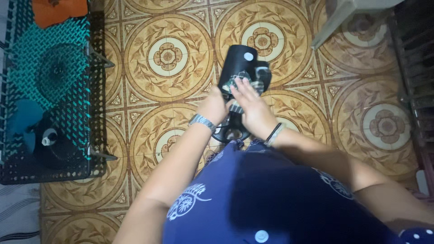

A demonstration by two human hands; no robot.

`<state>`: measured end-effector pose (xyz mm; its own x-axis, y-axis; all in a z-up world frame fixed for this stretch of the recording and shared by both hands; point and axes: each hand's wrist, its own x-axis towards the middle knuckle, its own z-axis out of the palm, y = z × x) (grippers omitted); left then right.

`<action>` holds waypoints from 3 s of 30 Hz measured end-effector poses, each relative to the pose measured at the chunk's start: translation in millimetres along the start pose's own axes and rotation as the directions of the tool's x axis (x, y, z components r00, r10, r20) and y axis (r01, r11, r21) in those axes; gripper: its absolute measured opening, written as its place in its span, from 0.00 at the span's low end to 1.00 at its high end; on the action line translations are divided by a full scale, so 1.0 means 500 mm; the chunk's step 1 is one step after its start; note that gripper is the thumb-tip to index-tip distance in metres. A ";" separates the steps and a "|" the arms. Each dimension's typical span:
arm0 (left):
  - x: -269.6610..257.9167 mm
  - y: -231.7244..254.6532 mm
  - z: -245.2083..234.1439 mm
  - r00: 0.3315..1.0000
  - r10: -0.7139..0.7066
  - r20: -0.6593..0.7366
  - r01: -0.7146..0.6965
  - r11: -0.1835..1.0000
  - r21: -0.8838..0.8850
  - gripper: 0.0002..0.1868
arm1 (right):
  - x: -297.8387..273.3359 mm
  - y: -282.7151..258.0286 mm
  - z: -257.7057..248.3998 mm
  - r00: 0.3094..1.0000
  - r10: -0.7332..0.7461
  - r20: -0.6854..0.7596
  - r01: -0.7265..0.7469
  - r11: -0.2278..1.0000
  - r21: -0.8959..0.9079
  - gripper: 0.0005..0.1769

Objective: The person assembles a table fan by attaching the motor housing, cage, blade, and securing the components with a nut. The person handles the fan parts and uses a cloth to wipe the motor housing during assembly.

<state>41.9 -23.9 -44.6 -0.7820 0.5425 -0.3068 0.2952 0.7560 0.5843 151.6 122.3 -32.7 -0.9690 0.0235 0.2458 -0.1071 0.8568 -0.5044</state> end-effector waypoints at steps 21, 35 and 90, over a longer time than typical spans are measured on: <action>-0.099 -0.164 -0.047 0.943 0.326 0.070 -0.306 0.929 -0.207 0.31 | 0.292 -0.001 -0.025 0.893 0.291 0.343 0.013 0.745 -0.667 0.27; -0.117 -0.224 -0.084 0.976 0.144 0.165 -0.080 0.935 -0.346 0.31 | 0.264 0.092 0.229 0.439 0.428 0.790 0.220 0.802 -0.556 0.19; -0.063 0.110 -0.026 0.957 -0.259 -0.133 0.258 0.966 -0.026 0.59 | 0.144 0.313 -0.075 0.765 0.051 0.643 -0.622 0.320 0.715 0.23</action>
<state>75.9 -4.0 7.0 -0.8977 0.2742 -0.3449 0.0688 0.8604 0.5050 73.6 277.3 -62.9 -0.8892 -0.2695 -0.3697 0.4095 -0.1086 -0.9058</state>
